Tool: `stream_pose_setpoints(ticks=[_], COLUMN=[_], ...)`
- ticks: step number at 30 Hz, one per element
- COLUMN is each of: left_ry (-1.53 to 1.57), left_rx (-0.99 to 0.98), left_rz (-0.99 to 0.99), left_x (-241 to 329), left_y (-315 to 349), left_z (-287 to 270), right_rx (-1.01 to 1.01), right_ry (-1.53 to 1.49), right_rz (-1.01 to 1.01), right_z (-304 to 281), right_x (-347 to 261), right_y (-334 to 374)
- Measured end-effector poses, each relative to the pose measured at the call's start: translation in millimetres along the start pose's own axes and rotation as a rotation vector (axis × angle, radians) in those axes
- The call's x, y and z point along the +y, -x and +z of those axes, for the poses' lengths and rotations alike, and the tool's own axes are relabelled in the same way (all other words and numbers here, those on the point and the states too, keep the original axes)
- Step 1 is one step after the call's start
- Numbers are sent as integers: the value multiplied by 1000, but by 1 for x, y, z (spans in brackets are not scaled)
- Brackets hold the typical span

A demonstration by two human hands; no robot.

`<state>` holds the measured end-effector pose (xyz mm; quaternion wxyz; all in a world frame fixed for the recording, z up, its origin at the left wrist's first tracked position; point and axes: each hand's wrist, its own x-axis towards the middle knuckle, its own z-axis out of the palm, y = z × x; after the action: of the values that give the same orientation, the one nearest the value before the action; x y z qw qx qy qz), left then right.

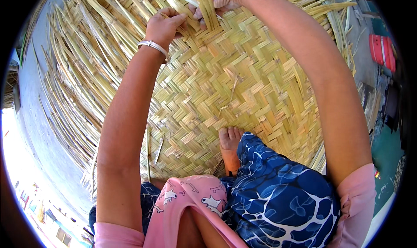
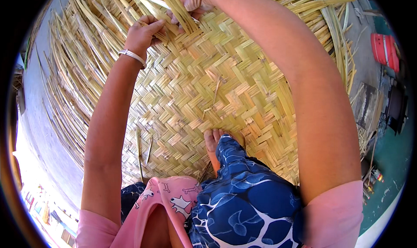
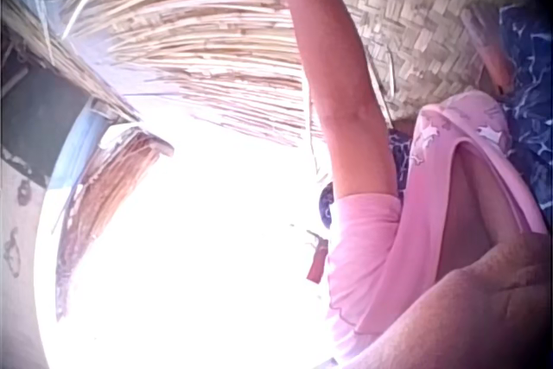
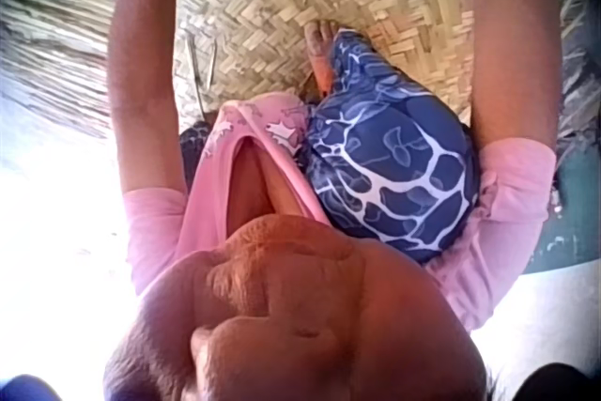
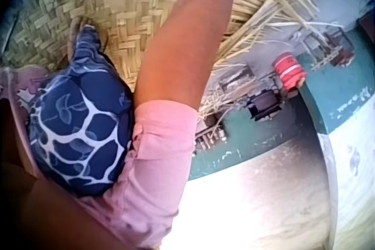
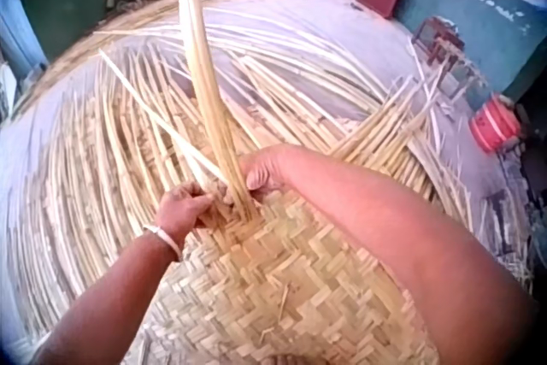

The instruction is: The person weaves a large flat basket using dried palm leaves. They sit on the floor and interlace the leaves by hand, occasionally using a wooden block to press the weave tight.

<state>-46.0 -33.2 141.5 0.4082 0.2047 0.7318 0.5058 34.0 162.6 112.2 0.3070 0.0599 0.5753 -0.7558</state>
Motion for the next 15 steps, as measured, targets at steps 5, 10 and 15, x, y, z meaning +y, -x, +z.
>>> stream_pose_setpoints(ticks=[5,10,15], left_ry=[-40,-14,-36], left_rx=[2,6,9], left_rz=[-28,-7,4], left_x=[0,1,0], left_y=[-4,-1,-2], left_z=[-2,2,0], right_rx=[32,114,164], right_ry=[182,541,992], right_rz=[10,50,98], right_z=[3,9,15], right_x=[-6,-9,-9], right_y=[-4,-3,-13])
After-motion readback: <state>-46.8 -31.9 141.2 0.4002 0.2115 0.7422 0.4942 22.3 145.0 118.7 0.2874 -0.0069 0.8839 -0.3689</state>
